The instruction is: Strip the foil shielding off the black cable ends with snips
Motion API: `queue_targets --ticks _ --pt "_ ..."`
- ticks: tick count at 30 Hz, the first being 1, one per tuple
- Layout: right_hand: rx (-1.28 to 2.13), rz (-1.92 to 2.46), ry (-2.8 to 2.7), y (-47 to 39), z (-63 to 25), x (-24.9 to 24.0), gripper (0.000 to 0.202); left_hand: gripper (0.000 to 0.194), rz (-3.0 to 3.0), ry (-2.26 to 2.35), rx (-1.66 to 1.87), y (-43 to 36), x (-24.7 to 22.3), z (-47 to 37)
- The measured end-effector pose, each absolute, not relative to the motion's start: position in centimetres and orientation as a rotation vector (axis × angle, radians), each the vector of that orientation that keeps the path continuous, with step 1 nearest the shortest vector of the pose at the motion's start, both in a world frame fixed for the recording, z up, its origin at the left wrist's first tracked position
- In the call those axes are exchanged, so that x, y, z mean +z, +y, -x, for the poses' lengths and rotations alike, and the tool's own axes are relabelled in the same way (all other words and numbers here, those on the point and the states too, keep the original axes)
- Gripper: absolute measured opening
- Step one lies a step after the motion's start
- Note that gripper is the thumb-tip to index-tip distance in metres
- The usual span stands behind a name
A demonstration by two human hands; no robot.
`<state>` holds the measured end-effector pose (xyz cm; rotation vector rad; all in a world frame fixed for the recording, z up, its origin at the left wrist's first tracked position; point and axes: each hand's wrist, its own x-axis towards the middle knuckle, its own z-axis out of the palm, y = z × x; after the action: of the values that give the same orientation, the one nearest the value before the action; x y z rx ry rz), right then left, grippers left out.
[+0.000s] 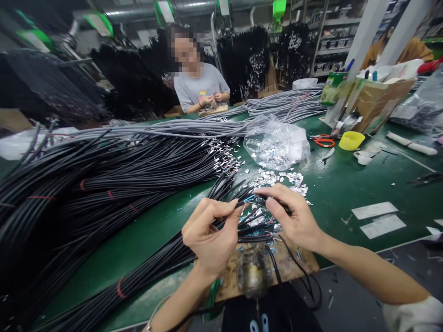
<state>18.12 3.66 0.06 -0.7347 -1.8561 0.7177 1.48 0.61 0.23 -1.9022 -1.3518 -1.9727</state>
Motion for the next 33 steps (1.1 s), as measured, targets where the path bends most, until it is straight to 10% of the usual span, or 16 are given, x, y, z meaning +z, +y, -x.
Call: queue_targets --ticks 33 --pt "0.86 0.76 -1.745 3.5 -17.7 0.2 0.019 0.022 1.882 -1.117 -1.516 0.4 -0.6 -1.6"
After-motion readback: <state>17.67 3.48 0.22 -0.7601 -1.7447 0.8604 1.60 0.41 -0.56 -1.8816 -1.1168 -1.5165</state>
